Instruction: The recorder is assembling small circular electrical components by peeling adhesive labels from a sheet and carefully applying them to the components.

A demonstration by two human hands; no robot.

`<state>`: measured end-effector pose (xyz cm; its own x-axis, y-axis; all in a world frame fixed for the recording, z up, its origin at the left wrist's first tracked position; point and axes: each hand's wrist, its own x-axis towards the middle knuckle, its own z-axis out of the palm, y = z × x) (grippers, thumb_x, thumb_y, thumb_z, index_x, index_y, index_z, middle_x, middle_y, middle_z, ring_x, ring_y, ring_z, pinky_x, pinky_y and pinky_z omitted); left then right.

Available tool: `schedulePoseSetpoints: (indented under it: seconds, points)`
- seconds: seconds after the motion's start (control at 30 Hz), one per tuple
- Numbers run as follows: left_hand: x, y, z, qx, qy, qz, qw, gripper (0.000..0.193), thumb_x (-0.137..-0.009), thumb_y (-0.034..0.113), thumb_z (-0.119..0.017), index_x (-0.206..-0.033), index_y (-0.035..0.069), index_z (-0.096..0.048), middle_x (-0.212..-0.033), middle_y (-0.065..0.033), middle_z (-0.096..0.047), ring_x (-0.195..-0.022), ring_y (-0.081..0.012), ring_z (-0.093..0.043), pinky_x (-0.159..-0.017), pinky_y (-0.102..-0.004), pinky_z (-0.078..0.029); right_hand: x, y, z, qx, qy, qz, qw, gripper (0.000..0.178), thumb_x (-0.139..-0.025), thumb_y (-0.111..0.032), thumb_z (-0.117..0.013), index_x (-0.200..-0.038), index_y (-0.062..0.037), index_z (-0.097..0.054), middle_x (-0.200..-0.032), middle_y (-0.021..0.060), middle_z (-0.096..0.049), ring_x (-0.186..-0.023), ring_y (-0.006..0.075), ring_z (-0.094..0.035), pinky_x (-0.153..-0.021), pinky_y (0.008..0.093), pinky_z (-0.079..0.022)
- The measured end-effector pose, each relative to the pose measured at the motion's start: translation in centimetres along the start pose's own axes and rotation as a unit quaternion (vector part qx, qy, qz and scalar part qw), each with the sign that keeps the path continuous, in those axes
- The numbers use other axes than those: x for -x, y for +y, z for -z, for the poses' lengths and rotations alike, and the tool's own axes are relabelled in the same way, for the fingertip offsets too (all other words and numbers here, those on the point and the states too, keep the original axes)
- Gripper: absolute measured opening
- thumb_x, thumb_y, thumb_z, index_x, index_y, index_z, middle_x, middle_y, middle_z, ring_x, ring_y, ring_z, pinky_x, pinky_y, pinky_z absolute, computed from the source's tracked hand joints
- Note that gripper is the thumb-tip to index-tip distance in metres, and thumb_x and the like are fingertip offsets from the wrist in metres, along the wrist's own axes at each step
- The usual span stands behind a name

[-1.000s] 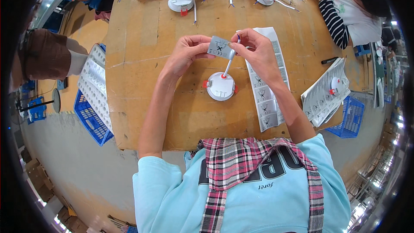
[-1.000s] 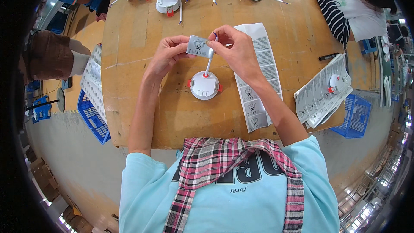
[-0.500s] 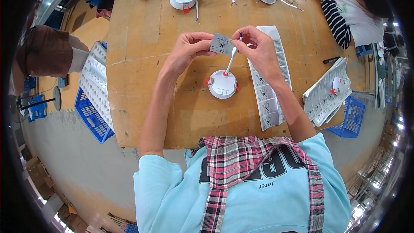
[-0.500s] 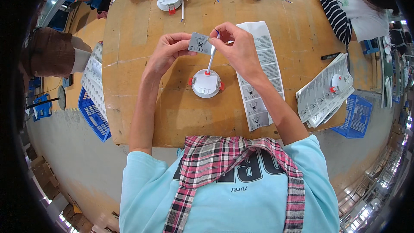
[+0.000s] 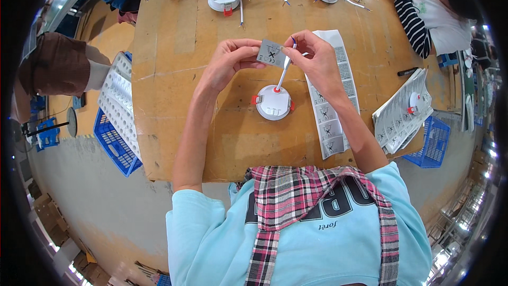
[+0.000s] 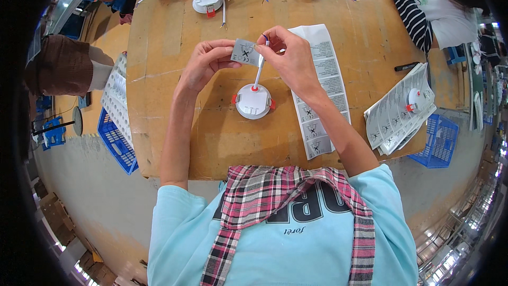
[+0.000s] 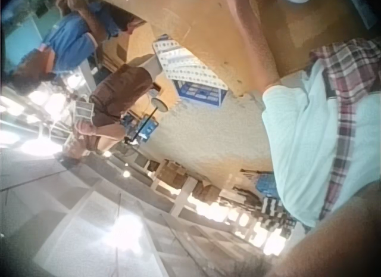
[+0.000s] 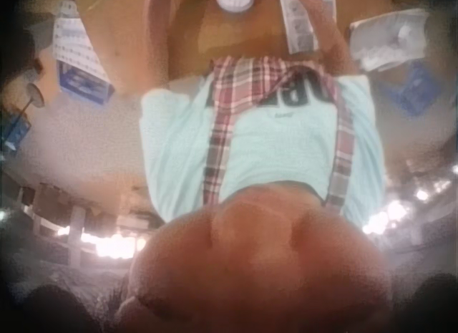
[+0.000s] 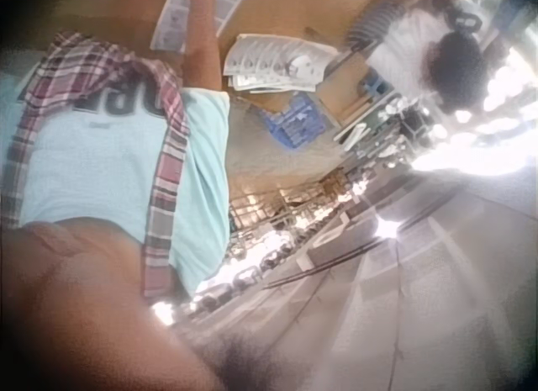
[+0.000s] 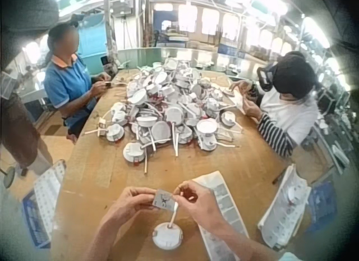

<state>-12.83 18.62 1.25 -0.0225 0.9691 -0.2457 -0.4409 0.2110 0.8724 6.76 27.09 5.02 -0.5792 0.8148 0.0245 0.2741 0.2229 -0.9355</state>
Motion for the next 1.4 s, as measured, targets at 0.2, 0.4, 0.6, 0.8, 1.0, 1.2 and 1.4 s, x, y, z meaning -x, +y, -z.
schedulePoseSetpoints:
  seconds: [0.2,0.4,0.6,0.8,1.0,1.2,1.4]
  points:
    - [0.3,0.4,0.0,0.066,-0.014,-0.003,0.998,0.031,-0.089,0.017,-0.062,-0.108,-0.007,-0.063,-0.097,-0.0146,-0.068,-0.087,-0.0191,-0.068,-0.078,-0.0286,-0.057,0.0,0.1,-0.2,0.003,0.002,-0.001,1.0,0.015,-0.083,-0.014,-0.068,-0.088,0.0001,-0.063,-0.077,0.0059,-0.066,-0.069,0.0125,-0.062,-0.063,0.0271,-0.051]
    - [0.4,-0.1,-1.3,-0.088,0.044,-0.049,0.994,0.023,-0.087,0.021,-0.068,-0.094,-0.001,-0.068,-0.088,-0.0089,-0.069,-0.078,-0.013,-0.066,-0.073,-0.026,-0.057,0.2,0.0,-0.3,-0.033,-0.003,-0.016,0.999,0.018,-0.085,-0.015,-0.067,-0.091,0.0013,-0.061,-0.081,0.008,-0.065,-0.067,0.0145,-0.065,-0.062,0.0272,-0.051]
    - [0.1,-0.2,-1.3,-0.095,0.064,-0.056,0.992,0.018,-0.086,0.019,-0.069,-0.088,0.001,-0.068,-0.082,-0.0066,-0.068,-0.075,-0.0109,-0.065,-0.07,-0.0245,-0.056,0.5,0.5,-0.7,-0.049,-0.03,-0.025,0.998,0.027,-0.085,-0.014,-0.067,-0.099,0.0042,-0.052,-0.092,0.0123,-0.062,-0.067,0.0167,-0.067,-0.058,0.0271,-0.052]
    - [0.0,-0.2,-1.1,-0.114,0.064,-0.037,0.991,0.018,-0.088,0.02,-0.067,-0.09,0.002,-0.067,-0.084,-0.005,-0.068,-0.077,-0.0096,-0.064,-0.073,-0.0245,-0.054,0.7,0.0,-0.7,-0.067,-0.047,-0.062,0.995,0.032,-0.084,-0.012,-0.066,-0.103,0.0058,-0.048,-0.097,0.0158,-0.061,-0.068,0.0183,-0.067,-0.055,0.0275,-0.053]
    - [-0.1,-0.8,-1.1,-0.07,0.068,-0.033,0.995,0.016,-0.087,0.017,-0.068,-0.088,0.001,-0.068,-0.083,-0.0057,-0.068,-0.074,-0.0098,-0.064,-0.068,-0.0243,-0.055,0.7,0.4,-0.7,-0.057,-0.039,-0.06,0.996,0.031,-0.084,-0.011,-0.066,-0.105,0.0047,-0.048,-0.092,0.0142,-0.062,-0.065,0.0182,-0.067,-0.053,0.0273,-0.052]
    - [0.1,-1.0,-1.1,-0.049,0.064,-0.032,0.996,0.015,-0.087,0.017,-0.068,-0.089,0.002,-0.067,-0.083,-0.0059,-0.068,-0.074,-0.0097,-0.065,-0.069,-0.0243,-0.055,0.9,0.5,-0.7,-0.079,-0.031,-0.051,0.995,0.029,-0.085,-0.007,-0.064,-0.106,0.0036,-0.049,-0.083,0.0103,-0.06,-0.065,0.0169,-0.066,-0.051,0.0267,-0.05]
    - [0.1,-1.3,-1.2,-0.067,0.06,-0.036,0.995,0.014,-0.088,0.017,-0.066,-0.089,0.004,-0.067,-0.086,-0.0037,-0.068,-0.079,-0.009,-0.065,-0.075,-0.0242,-0.054,1.1,0.6,-0.7,-0.136,-0.018,-0.057,0.989,0.026,-0.087,-0.007,-0.063,-0.108,0.0042,-0.053,-0.077,0.0054,-0.059,-0.064,0.0129,-0.064,-0.054,0.0243,-0.049]
